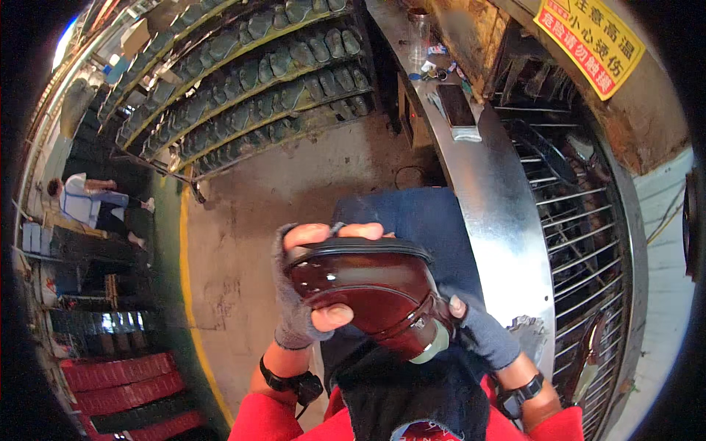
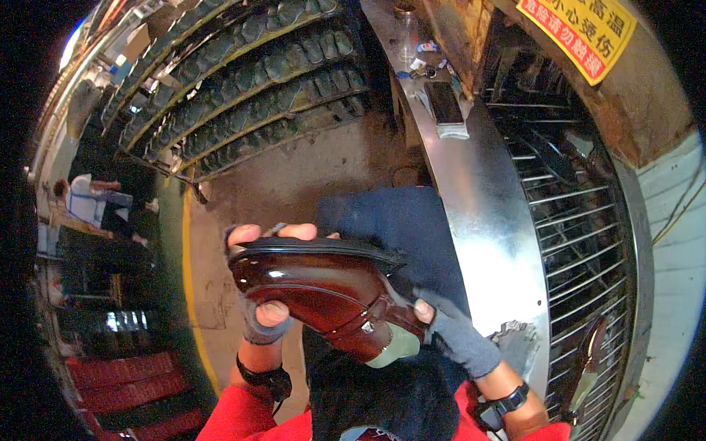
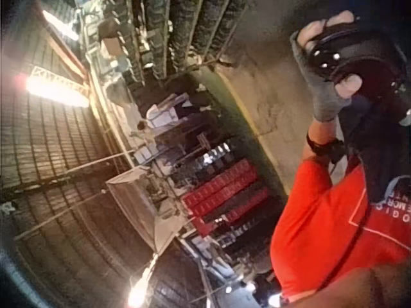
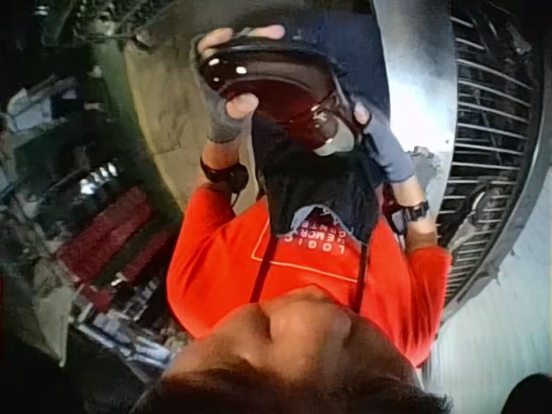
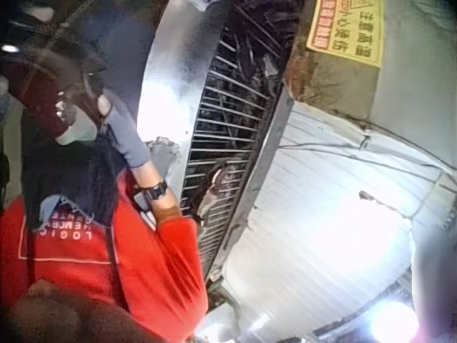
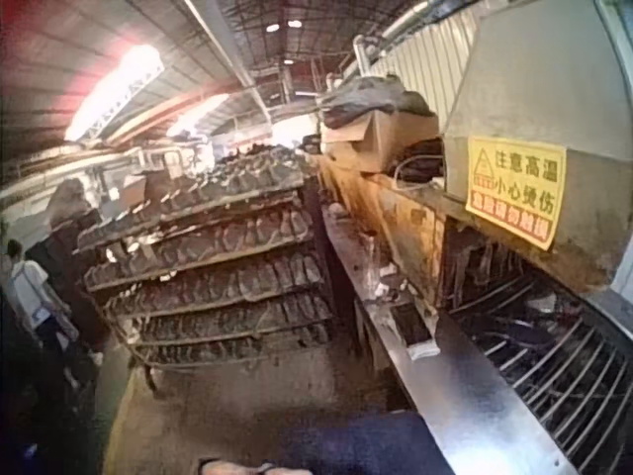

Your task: Polishing and wiping a leather shoe with a cloth in a factory setting.

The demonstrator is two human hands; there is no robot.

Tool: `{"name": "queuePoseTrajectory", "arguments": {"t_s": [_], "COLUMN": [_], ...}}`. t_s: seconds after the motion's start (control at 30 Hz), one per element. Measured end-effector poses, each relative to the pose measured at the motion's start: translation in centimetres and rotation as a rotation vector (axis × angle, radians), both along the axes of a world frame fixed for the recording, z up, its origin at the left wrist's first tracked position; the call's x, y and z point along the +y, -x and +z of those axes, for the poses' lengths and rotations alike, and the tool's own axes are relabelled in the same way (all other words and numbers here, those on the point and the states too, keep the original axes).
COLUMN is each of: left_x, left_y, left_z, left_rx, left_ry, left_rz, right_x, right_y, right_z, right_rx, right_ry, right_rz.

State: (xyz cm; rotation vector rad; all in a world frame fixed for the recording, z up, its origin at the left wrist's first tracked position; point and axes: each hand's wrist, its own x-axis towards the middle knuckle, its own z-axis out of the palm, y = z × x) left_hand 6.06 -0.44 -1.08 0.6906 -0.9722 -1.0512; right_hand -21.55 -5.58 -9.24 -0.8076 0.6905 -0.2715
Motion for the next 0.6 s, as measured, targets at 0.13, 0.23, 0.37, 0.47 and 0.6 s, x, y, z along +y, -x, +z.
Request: {"name": "queuePoseTrajectory", "arguments": {"t_s": [0.13,0.23,0.37,0.47,0.6], "left_x": [-1.3,-1.5,-1.7,-4.1,-4.9], "left_y": [0.3,-1.0,1.5,6.1,6.6], "left_z": [-1.6,-2.7,-2.6,-6.4,-6.1], "left_rx": [0.081,0.065,-0.284,-0.245,-0.166], "left_ry": [0.202,0.206,-0.145,-0.235,-0.36], "left_rz": [-0.08,-0.31,-0.499,-0.124,-0.145], "right_x": [0.3,-2.5,-9.4,-9.9,-10.2], "right_y": [1.8,2.8,4.0,1.2,-0.1], "right_z": [-0.1,2.9,6.6,8.1,8.4], "right_rx": [-0.142,0.187,0.115,0.188,0.212], "right_ry": [-0.224,0.117,0.505,0.663,0.918], "right_rz": [-0.108,-0.475,-0.315,0.048,0.215]}}
